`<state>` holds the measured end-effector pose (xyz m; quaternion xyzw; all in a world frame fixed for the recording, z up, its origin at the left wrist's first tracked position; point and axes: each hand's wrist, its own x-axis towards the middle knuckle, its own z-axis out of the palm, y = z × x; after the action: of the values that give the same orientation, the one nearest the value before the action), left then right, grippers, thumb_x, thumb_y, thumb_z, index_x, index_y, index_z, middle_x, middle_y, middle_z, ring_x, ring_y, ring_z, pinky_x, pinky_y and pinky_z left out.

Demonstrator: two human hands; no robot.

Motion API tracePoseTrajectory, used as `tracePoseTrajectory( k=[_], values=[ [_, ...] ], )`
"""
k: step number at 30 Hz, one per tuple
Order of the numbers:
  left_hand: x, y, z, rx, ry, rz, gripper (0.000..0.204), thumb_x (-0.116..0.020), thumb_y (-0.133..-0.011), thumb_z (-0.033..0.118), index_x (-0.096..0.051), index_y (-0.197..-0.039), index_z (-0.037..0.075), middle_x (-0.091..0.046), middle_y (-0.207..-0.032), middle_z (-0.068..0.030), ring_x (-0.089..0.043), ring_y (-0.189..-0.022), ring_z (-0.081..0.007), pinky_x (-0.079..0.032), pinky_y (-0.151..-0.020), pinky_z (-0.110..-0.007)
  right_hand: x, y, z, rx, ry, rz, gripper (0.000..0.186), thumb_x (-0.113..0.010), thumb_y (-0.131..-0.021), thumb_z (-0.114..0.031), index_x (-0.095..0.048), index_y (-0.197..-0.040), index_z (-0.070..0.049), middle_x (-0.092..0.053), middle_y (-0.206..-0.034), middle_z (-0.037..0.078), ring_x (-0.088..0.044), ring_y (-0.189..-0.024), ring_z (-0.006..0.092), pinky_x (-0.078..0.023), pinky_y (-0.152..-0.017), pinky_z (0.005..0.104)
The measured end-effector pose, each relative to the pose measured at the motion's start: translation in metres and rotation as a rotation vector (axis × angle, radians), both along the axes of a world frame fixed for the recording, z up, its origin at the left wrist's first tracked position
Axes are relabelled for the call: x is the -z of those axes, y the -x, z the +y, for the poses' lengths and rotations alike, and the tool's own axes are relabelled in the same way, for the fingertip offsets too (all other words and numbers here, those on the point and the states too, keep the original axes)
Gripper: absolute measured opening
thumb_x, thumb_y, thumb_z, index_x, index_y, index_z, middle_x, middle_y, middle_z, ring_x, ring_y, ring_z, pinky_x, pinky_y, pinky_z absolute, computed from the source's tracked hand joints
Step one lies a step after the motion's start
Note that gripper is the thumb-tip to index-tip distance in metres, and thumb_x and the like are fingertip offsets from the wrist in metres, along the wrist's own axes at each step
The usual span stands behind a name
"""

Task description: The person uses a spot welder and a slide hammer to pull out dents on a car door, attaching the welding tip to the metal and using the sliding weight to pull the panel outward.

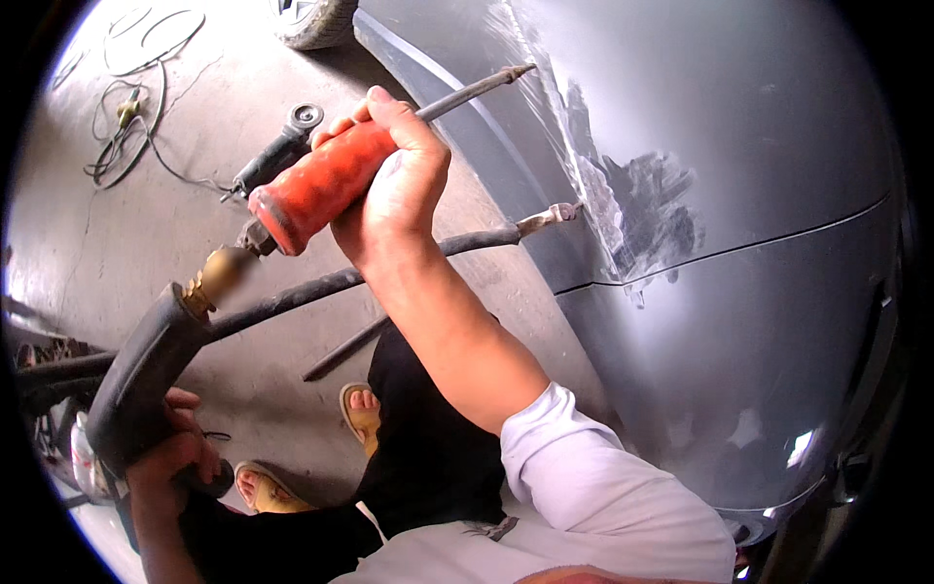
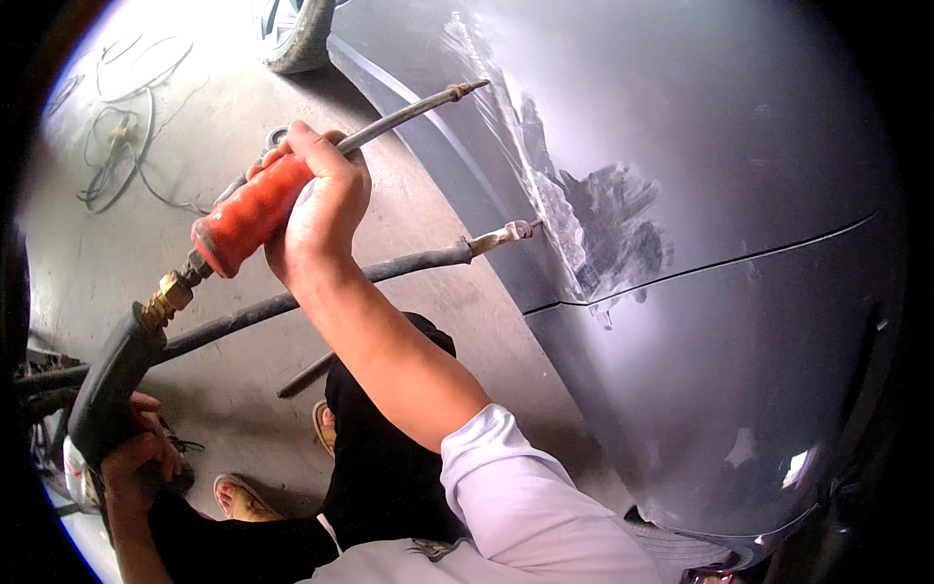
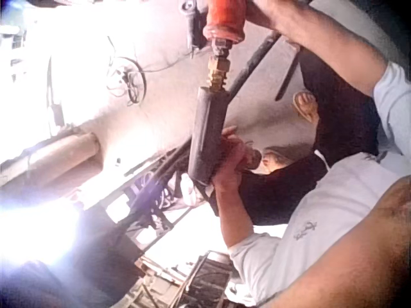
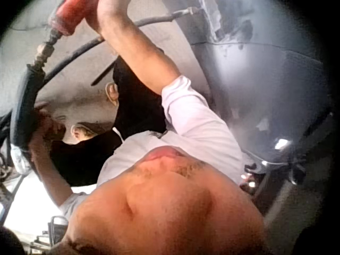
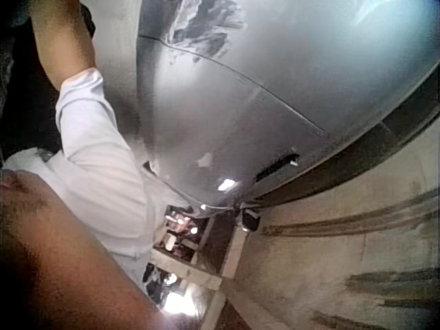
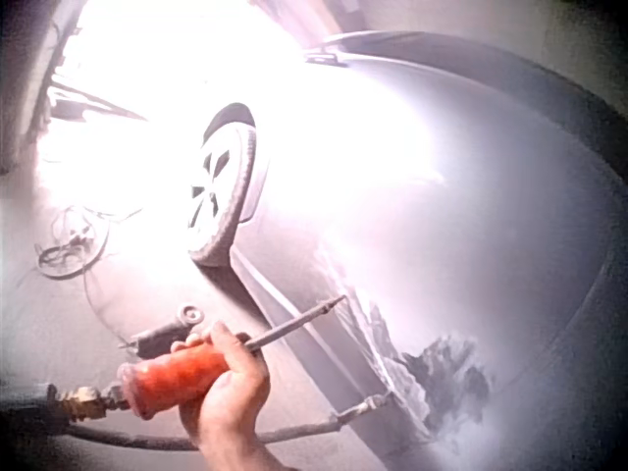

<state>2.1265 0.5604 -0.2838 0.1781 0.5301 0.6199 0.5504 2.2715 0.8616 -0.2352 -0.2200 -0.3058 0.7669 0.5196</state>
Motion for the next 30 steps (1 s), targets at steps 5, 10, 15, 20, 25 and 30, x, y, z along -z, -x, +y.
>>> tracePoseTrajectory(
  k=[5, 10, 15, 20, 25, 30],
  values=[
    [-0.009, 0.017, 0.0, 0.058, 0.025, 0.857, 0.03, -0.076, -0.084, 0.015, -0.064, -0.109, 0.003, -0.06, -0.083, -0.0048, -0.059, -0.072, -0.0182, -0.05, -0.068, -0.033, -0.011, -0.018, 0.014, -0.101, -0.035, 0.101, 0.026, -0.07, -0.089, -0.03, -0.057, -0.082, -0.008, -0.06, -0.076, 0.009, -0.06, -0.072, 0.0252, -0.054, -0.075, 0.0406],
    [-0.001, 0.019, -0.008, -0.063, -0.114, 0.999, 0.039, -0.073, -0.085, 0.015, -0.058, -0.118, 0.002, -0.059, -0.088, -0.0064, -0.061, -0.068, -0.0181, -0.053, -0.066, -0.035, -0.018, -0.023, 0.018, 0.033, -0.155, 0.078, 0.02, -0.069, -0.091, -0.024, -0.057, -0.087, -0.008, -0.062, -0.08, 0.009, -0.064, -0.072, 0.0251, -0.056, -0.072, 0.0414],
    [0.001, 0.007, -0.014, -0.055, 0.024, -0.047, 0.049, -0.075, -0.074, 0.012, -0.058, -0.118, -0.001, -0.054, -0.077, -0.0067, -0.05, -0.044, -0.0201, -0.048, -0.044, -0.038, -0.006, -0.01, 0.016, 0.084, -0.191, 0.091, 0.036, -0.079, -0.084, -0.007, -0.044, -0.089, -0.01, -0.059, -0.07, 0.009, -0.061, -0.055, 0.0209, -0.057, -0.058, 0.0392],
    [-0.004, 0.005, -0.006, -0.074, 0.038, -0.061, 0.049, -0.072, -0.072, 0.01, -0.057, -0.117, -0.002, -0.052, -0.074, -0.0052, -0.051, -0.044, -0.0199, -0.048, -0.048, -0.037, -0.007, -0.005, 0.016, 0.103, -0.17, 0.1, 0.035, -0.079, -0.084, -0.008, -0.044, -0.087, -0.009, -0.059, -0.067, 0.009, -0.06, -0.053, 0.021, -0.056, -0.056, 0.0384],
    [-0.005, 0.002, -0.002, -0.063, 0.047, -0.042, 0.049, -0.071, -0.073, 0.01, -0.057, -0.118, -0.002, -0.054, -0.074, -0.005, -0.052, -0.045, -0.0196, -0.049, -0.05, -0.036, -0.009, -0.008, 0.018, 0.096, -0.216, 0.043, 0.03, -0.077, -0.087, -0.014, -0.047, -0.083, -0.009, -0.061, -0.072, 0.013, -0.062, -0.058, 0.0256, -0.056, -0.06, 0.0405],
    [-0.008, 0.004, 0.002, -0.042, 0.048, -0.047, 0.048, -0.072, -0.073, 0.009, -0.058, -0.117, -0.002, -0.055, -0.076, -0.0056, -0.053, -0.047, -0.02, -0.049, -0.052, -0.037, -0.008, -0.01, 0.019, 0.121, -0.183, 0.087, 0.032, -0.077, -0.085, -0.009, -0.046, -0.08, -0.01, -0.059, -0.067, 0.01, -0.06, -0.055, 0.0226, -0.055, -0.058, 0.0393]
  ],
)
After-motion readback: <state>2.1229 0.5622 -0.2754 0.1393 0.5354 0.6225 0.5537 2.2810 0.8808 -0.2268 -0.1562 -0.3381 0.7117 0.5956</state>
